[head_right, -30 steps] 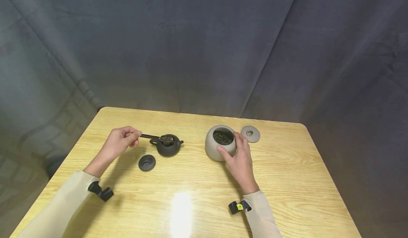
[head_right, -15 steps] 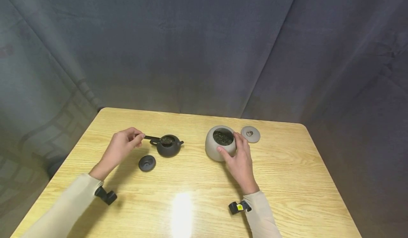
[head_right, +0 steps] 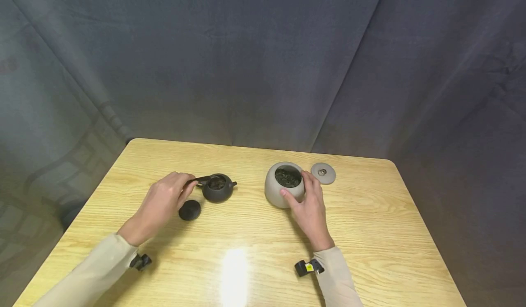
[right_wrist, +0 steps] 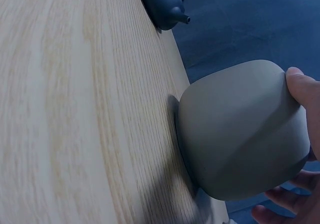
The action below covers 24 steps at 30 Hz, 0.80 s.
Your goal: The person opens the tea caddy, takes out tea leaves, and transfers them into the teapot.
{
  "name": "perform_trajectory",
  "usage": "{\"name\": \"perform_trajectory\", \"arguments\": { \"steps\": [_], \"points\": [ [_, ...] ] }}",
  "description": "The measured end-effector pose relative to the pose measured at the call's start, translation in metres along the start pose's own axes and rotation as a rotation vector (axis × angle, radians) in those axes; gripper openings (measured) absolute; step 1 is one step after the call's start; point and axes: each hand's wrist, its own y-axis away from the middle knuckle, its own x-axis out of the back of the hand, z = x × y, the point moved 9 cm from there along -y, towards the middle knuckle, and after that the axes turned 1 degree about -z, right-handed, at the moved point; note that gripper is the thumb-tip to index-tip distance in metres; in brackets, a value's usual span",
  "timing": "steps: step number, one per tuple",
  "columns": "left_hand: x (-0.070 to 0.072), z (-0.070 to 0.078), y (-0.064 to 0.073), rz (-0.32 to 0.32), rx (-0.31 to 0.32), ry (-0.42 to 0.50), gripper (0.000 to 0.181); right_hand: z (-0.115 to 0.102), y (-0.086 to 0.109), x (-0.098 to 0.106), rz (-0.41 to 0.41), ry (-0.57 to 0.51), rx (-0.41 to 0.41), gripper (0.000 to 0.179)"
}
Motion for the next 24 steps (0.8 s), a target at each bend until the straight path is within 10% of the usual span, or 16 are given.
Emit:
{"name": "perform_trajectory", "arguments": {
  "steps": [9,24],
  "points": [
    [0.020,-0.045,0.007,0.003,0.320,0.231,0.018,-0.001,0.001,0.001,-0.004,-0.006,-0.008,0.087],
    [0.039,-0.116,0.057,0.100,0.540,0.089,0.031,-0.001,0.000,0.001,-0.006,0.001,-0.010,0.087]
  ]
}}
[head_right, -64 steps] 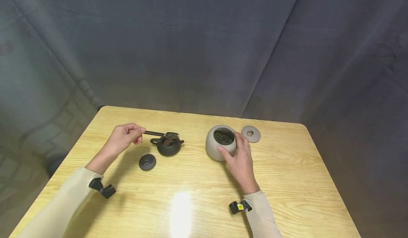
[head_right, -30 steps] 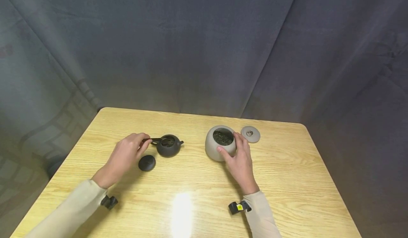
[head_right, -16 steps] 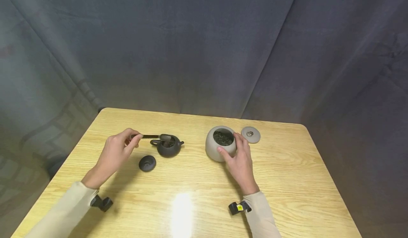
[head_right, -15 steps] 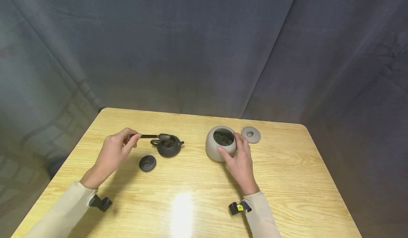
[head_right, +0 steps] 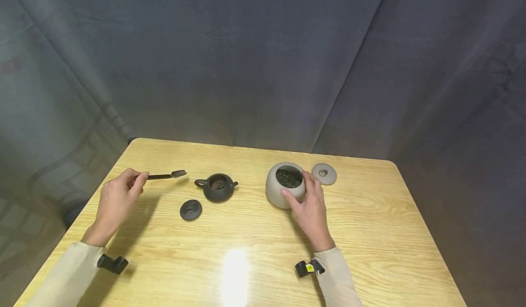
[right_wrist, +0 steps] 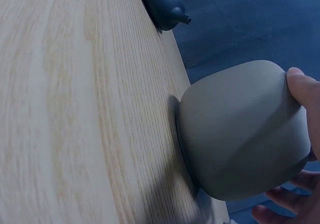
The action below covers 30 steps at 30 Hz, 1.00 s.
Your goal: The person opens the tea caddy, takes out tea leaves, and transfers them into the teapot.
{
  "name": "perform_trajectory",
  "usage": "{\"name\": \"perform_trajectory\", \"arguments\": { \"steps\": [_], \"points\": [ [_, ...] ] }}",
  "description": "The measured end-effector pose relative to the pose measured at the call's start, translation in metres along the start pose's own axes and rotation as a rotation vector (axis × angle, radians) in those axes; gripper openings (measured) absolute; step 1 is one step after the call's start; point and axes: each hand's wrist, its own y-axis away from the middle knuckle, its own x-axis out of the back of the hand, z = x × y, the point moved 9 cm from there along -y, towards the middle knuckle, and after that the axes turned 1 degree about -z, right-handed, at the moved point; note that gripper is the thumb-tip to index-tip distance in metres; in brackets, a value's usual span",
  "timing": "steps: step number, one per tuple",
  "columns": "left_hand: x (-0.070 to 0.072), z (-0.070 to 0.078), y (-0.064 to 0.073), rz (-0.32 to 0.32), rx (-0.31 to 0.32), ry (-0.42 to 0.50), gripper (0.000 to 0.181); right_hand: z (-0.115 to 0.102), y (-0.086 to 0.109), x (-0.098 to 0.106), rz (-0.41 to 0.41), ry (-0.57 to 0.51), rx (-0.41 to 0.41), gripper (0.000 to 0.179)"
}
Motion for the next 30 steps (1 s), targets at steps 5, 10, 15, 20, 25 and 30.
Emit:
{"name": "perform_trajectory", "arguments": {
  "steps": [5,10,15,20,25,30],
  "points": [
    [-0.005,-0.020,0.006,0.026,0.028,-0.036,0.032,0.002,0.000,-0.001,0.000,-0.007,0.003,0.087],
    [-0.012,-0.028,0.015,0.030,0.005,-0.073,0.031,0.003,0.001,-0.002,0.001,-0.011,0.011,0.087],
    [-0.020,-0.034,0.024,-0.053,0.018,-0.153,0.030,0.001,0.001,-0.001,0.009,-0.008,0.020,0.087],
    [-0.032,-0.037,0.031,-0.207,0.008,-0.242,0.035,0.000,0.001,0.001,0.012,-0.006,0.023,0.087],
    [-0.043,-0.031,0.037,-0.295,-0.049,-0.309,0.032,0.001,0.000,0.001,0.006,-0.006,0.015,0.087],
    [-0.053,-0.023,0.043,-0.359,-0.081,-0.355,0.036,0.000,0.000,0.000,0.004,0.000,0.015,0.087]
  ]
}}
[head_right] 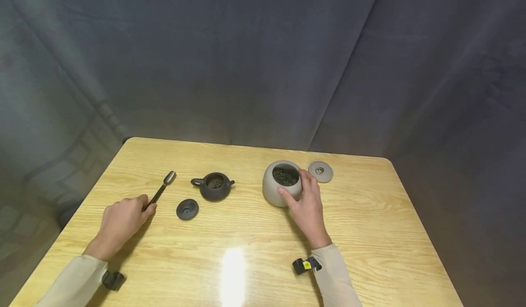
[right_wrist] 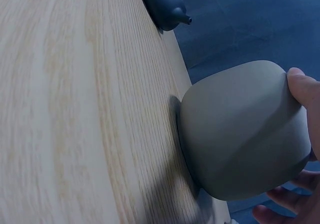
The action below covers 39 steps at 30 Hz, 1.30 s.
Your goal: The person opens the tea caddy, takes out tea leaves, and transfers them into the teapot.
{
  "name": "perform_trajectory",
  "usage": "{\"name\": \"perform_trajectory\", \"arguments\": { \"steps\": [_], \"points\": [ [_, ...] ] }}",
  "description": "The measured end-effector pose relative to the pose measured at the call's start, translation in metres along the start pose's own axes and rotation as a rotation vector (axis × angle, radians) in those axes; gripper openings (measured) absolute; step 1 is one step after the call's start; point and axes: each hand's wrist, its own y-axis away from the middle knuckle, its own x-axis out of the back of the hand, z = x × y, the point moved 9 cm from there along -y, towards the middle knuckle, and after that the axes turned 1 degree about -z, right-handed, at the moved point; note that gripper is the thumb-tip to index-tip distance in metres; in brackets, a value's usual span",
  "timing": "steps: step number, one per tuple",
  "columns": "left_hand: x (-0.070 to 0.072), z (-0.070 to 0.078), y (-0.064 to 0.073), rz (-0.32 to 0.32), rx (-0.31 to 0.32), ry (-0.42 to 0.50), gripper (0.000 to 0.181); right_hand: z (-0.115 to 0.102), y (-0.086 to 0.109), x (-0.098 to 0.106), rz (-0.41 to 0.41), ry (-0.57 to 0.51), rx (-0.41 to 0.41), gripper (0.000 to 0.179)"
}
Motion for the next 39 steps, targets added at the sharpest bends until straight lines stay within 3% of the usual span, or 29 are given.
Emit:
{"name": "perform_trajectory", "arguments": {
  "steps": [11,28,33,39],
  "points": [
    [-0.003,0.000,-0.001,-0.036,0.022,0.000,0.041,0.000,0.000,0.000,-0.006,-0.009,-0.011,0.088],
    [0.001,-0.001,0.009,-0.071,0.065,0.057,0.032,0.000,0.002,0.000,-0.006,-0.017,-0.015,0.088],
    [0.011,0.003,0.011,-0.021,0.055,0.069,0.032,0.000,0.002,-0.001,0.000,-0.014,-0.009,0.087],
    [0.025,0.017,0.011,0.061,-0.001,0.096,0.030,0.001,0.000,0.001,-0.029,-0.053,-0.050,0.089]
  ]
}}
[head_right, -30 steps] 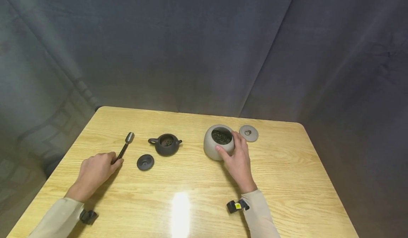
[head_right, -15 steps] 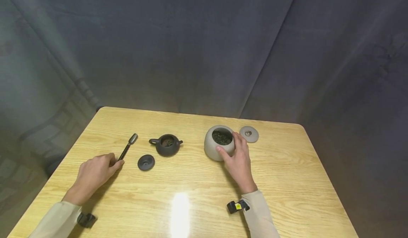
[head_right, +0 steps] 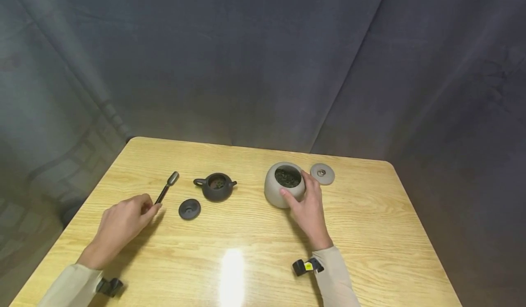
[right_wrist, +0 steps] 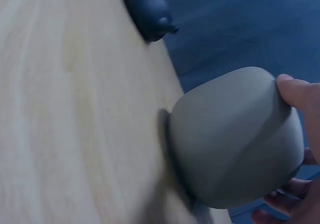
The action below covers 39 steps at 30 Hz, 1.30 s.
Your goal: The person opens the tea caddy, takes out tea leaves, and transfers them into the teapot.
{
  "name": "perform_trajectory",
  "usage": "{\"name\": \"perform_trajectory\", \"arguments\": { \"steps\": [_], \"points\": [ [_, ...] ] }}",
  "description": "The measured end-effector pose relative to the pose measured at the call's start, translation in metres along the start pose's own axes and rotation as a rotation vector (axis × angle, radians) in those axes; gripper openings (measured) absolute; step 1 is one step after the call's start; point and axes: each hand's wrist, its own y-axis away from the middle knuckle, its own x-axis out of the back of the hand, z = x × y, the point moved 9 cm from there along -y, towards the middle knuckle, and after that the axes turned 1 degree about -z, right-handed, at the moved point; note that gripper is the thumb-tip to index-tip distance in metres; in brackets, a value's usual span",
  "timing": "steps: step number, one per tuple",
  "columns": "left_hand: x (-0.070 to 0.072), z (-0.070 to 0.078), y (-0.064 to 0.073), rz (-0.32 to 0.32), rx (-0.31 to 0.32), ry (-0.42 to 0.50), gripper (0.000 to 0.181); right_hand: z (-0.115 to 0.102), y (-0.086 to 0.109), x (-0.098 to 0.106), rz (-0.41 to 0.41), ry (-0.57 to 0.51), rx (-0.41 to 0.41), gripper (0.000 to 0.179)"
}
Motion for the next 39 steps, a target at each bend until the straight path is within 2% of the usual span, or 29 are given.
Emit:
{"name": "perform_trajectory", "arguments": {
  "steps": [5,11,18,23,28,39],
  "points": [
    [0.010,0.016,-0.002,0.051,-0.051,0.011,0.027,-0.007,0.003,0.008,0.015,-0.015,-0.008,0.089],
    [0.016,0.032,0.001,0.058,-0.099,0.043,0.018,-0.034,0.013,0.013,0.066,0.006,0.071,0.080],
    [0.008,0.043,-0.003,0.024,-0.134,0.073,0.015,-0.076,0.031,0.000,0.095,0.004,0.241,0.072],
    [-0.003,0.048,-0.006,-0.014,-0.145,0.083,0.021,-0.097,0.038,-0.023,0.048,-0.032,0.311,0.067],
    [-0.013,0.053,-0.009,-0.041,-0.160,0.066,0.024,-0.100,0.037,-0.055,-0.062,-0.091,0.286,0.067],
    [-0.032,0.058,-0.014,-0.067,-0.192,0.091,0.022,-0.084,0.022,-0.113,-0.234,-0.217,0.133,0.066]
  ]
}}
